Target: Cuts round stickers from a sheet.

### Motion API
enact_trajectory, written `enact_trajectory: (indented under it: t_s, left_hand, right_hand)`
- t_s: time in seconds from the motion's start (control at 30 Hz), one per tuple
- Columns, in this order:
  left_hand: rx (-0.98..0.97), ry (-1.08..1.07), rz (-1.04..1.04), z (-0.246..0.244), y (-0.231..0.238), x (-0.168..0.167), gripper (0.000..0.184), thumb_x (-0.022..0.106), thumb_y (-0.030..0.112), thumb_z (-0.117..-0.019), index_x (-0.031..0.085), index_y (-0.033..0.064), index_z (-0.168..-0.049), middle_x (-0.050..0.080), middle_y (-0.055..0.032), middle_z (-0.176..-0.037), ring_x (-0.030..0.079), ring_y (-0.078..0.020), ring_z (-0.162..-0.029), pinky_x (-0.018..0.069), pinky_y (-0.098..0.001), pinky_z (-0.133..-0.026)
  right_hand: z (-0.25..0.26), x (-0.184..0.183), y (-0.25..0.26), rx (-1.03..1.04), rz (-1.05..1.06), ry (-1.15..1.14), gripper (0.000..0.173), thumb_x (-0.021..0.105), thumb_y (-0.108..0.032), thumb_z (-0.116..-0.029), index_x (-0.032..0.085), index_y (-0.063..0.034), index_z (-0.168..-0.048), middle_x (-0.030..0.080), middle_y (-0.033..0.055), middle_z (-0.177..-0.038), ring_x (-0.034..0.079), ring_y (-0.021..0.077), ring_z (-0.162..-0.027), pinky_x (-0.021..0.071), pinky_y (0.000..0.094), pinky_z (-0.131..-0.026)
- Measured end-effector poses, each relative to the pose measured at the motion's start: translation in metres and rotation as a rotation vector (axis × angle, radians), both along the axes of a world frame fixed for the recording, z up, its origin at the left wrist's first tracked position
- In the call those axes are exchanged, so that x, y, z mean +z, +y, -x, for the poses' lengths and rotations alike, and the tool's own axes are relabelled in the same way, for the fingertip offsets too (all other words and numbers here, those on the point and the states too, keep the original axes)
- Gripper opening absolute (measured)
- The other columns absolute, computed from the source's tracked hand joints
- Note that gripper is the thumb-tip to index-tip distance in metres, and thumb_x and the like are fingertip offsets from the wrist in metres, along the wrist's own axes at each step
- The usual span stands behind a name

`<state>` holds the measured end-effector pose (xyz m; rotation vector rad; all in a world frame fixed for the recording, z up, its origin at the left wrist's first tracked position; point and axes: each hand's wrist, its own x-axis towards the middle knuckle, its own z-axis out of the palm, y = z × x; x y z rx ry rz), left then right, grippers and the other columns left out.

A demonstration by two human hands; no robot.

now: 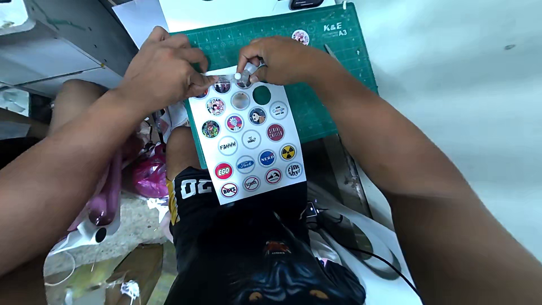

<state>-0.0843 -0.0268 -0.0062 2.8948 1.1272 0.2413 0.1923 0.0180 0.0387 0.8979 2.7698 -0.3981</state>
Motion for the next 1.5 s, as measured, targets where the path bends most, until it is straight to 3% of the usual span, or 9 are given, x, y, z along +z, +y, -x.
enact_trajectory:
  t_s: [0.17, 0.43, 0.7, 0.83, 0.93, 1.03, 1.23, 1.37, 1.5]
  left_hand:
    - [0.004, 0.042, -0.026, -0.004, 0.013, 0.003, 0.041, 0.043, 0.037, -0.1101, 0.078, 0.016, -0.109, 0.071, -0.0075, -0.121, 0.063, -0.0362, -0.11, 0.0439, -0.0582, -0.092]
    - [0.0, 0.069, -0.015, -0.011, 0.031, 0.011, 0.043, 0.041, 0.036, -0.1106, 0.077, 0.0127, -0.107, 0.069, -0.0074, -0.129, 0.062, -0.0376, -0.114, 0.0438, -0.0589, -0.094]
    - [0.062, 0.089, 0.019, -0.03, 0.038, 0.018, 0.029, 0.053, 0.027, -0.1052, 0.078, 0.013, -0.108, 0.068, -0.0078, -0.132, 0.06, -0.0366, -0.121, 0.0412, -0.0596, -0.103]
    - [0.065, 0.01, 0.1, -0.051, 0.025, 0.017, 0.043, 0.064, 0.041, -0.0933, 0.07, 0.0161, -0.127, 0.068, -0.0081, -0.131, 0.059, -0.0341, -0.125, 0.0385, -0.061, -0.106]
    - [0.036, -0.038, 0.168, -0.063, 0.022, 0.003, 0.047, 0.064, 0.044, -0.0947, 0.068, 0.0169, -0.133, 0.067, -0.0078, -0.133, 0.059, -0.0332, -0.127, 0.0371, -0.0628, -0.109]
    - [0.055, -0.061, 0.17, -0.069, 0.019, -0.006, 0.03, 0.062, 0.036, -0.1014, 0.073, 0.0165, -0.122, 0.069, -0.0073, -0.129, 0.061, -0.0328, -0.122, 0.038, -0.0635, -0.106]
    - [0.112, -0.268, 0.169, -0.063, 0.013, -0.013, 0.025, 0.057, 0.027, -0.1045, 0.076, 0.013, -0.112, 0.074, -0.006, -0.121, 0.068, -0.027, -0.114, 0.0452, -0.0574, -0.102]
    - [0.158, -0.51, 0.154, -0.056, 0.005, -0.015, 0.023, 0.062, 0.024, -0.1033, 0.076, 0.01, -0.113, 0.072, -0.0066, -0.124, 0.068, -0.0178, -0.116, 0.0531, -0.0408, -0.104]
    - [0.217, -0.612, 0.102, -0.057, -0.008, -0.019, 0.023, 0.066, 0.027, -0.1012, 0.077, 0.0106, -0.114, 0.069, -0.0074, -0.129, 0.065, -0.0166, -0.119, 0.0514, -0.0361, -0.106]
  right_hand:
    - [-0.003, -0.038, 0.036, -0.124, 0.218, 0.127, 0.033, 0.07, -0.015, -0.0964, 0.066, -0.0284, -0.126, 0.064, 0.004, -0.111, 0.063, 0.0222, -0.098, 0.0524, 0.0515, -0.088]
    - [0.0, -0.033, 0.033, -0.151, 0.21, 0.106, 0.057, 0.071, -0.015, -0.0968, 0.041, -0.022, -0.144, 0.062, 0.0072, -0.099, 0.065, 0.0288, -0.087, 0.0559, 0.0545, -0.08]
    - [-0.004, -0.038, 0.035, -0.171, 0.223, 0.157, 0.055, 0.073, -0.018, -0.0958, 0.043, -0.0183, -0.141, 0.063, 0.006, -0.102, 0.066, 0.027, -0.091, 0.0568, 0.0533, -0.082]
    - [-0.017, -0.049, 0.04, -0.155, 0.286, 0.301, 0.053, 0.075, -0.02, -0.0947, 0.045, -0.0153, -0.138, 0.065, 0.0041, -0.104, 0.066, 0.022, -0.084, 0.0587, 0.0475, -0.078]
    - [-0.026, -0.047, 0.037, -0.19, 0.387, 0.409, 0.046, 0.064, -0.005, -0.0968, 0.045, -0.0128, -0.138, 0.065, 0.0064, -0.114, 0.063, 0.0168, -0.072, 0.057, 0.0372, -0.064]
    - [-0.037, -0.04, 0.028, -0.272, 0.322, 0.518, 0.038, 0.054, -0.001, -0.0984, 0.051, -0.0086, -0.135, 0.065, 0.0088, -0.121, 0.067, 0.0161, -0.079, 0.059, 0.0354, -0.07]
    - [-0.061, -0.035, 0.002, -0.51, 0.141, 0.597, 0.034, 0.056, -0.009, -0.1005, 0.055, -0.0093, -0.134, 0.064, 0.0083, -0.124, 0.068, 0.0145, -0.083, 0.0597, 0.0347, -0.073]
    - [-0.07, -0.046, -0.012, -0.676, 0.136, 0.569, 0.032, 0.047, -0.017, -0.1072, 0.06, -0.007, -0.135, 0.069, 0.0103, -0.119, 0.07, 0.0195, -0.098, 0.0582, 0.0424, -0.088]
    - [-0.057, -0.05, -0.029, -0.775, 0.321, 0.828, 0.044, 0.048, -0.045, -0.1084, 0.07, -0.0073, -0.109, 0.07, 0.0058, -0.093, 0.068, 0.014, -0.083, 0.0588, 0.0374, -0.078]
